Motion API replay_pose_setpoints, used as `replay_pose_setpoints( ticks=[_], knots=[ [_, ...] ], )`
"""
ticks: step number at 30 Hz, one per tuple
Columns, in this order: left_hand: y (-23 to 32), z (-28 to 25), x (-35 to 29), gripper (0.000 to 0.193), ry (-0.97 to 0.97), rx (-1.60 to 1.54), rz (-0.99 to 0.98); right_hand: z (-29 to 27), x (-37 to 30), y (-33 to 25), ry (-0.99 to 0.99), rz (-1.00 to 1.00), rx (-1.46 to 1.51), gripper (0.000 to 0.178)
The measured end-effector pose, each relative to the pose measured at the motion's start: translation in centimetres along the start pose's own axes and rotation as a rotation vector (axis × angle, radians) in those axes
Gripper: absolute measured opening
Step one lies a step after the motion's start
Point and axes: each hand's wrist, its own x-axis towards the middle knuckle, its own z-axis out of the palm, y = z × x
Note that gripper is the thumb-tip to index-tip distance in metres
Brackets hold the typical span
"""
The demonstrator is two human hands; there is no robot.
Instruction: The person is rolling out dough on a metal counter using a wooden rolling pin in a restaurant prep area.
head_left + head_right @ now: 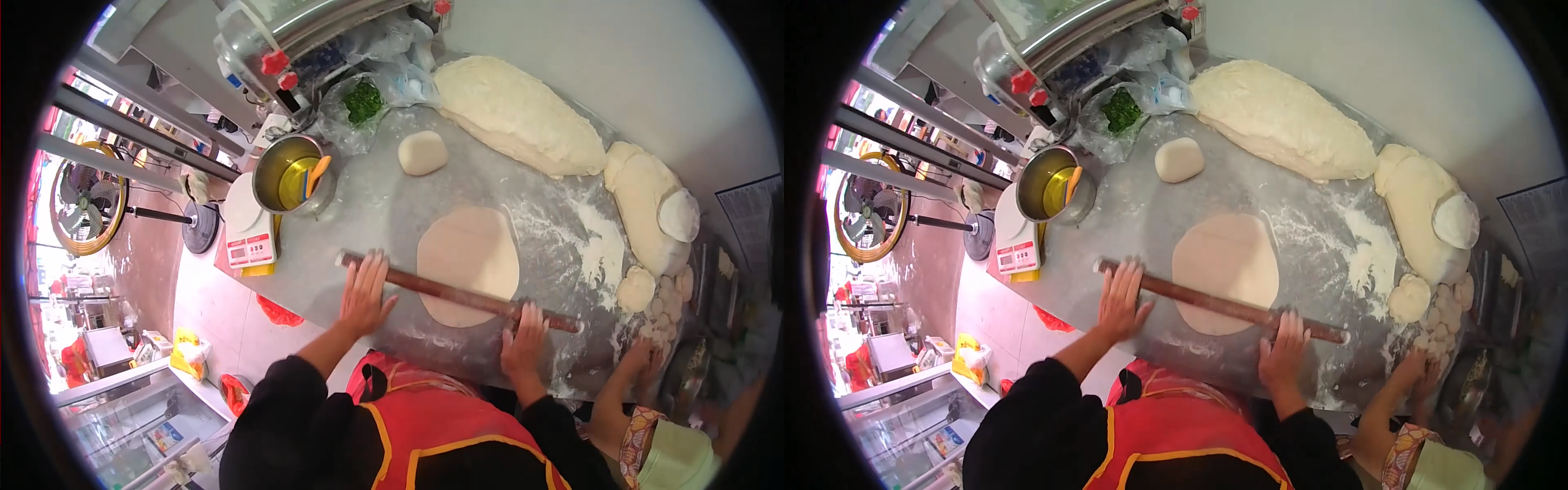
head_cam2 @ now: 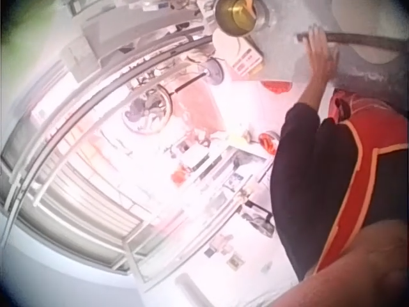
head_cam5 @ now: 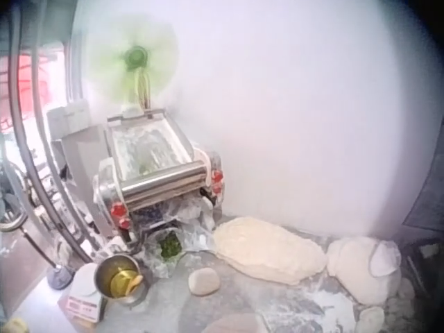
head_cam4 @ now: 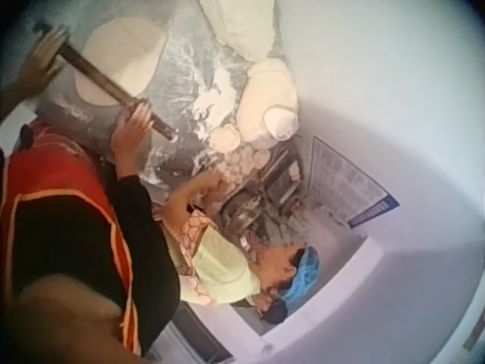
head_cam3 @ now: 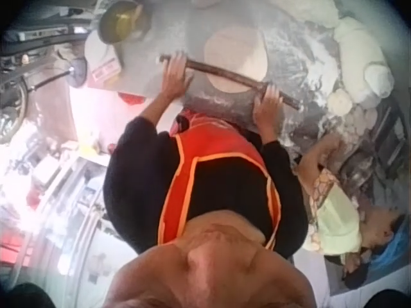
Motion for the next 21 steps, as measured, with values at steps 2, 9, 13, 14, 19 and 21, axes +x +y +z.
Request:
replay_pose_setpoints(
  ticks=[2,9,13,14,19,21],
  knots=[
    [-1.6,1.5,1.2,0.067,0.003,0.021,0.022,-0.7,-1.2,-0.4,-0.158,0.043,0.012,0.056],
    [-0.4,1.1,5.1,0.059,0.089,0.057,0.057,-0.1,3.0,1.6,0.12,-0.061,-0.141,0.053],
    [-0.2,0.4,-3.5,0.048,0.114,0.06,0.129,0.7,-3.1,0.4,0.042,0.003,-0.061,0.053],
    [-1.0,0.4,-2.7,0.048,0.126,0.066,0.123,1.3,-3.1,0.6,0.0,0.011,-0.013,0.052],
    [-2.8,-2.3,-3.8,0.024,-0.04,-0.052,0.153,4.1,13.5,-2.6,-0.08,0.203,0.52,0.045],
    [-0.7,-0.8,-4.7,0.023,-0.037,-0.07,0.065,7.5,19.9,3.4,-0.103,-0.436,-0.273,0.039]
  ],
)
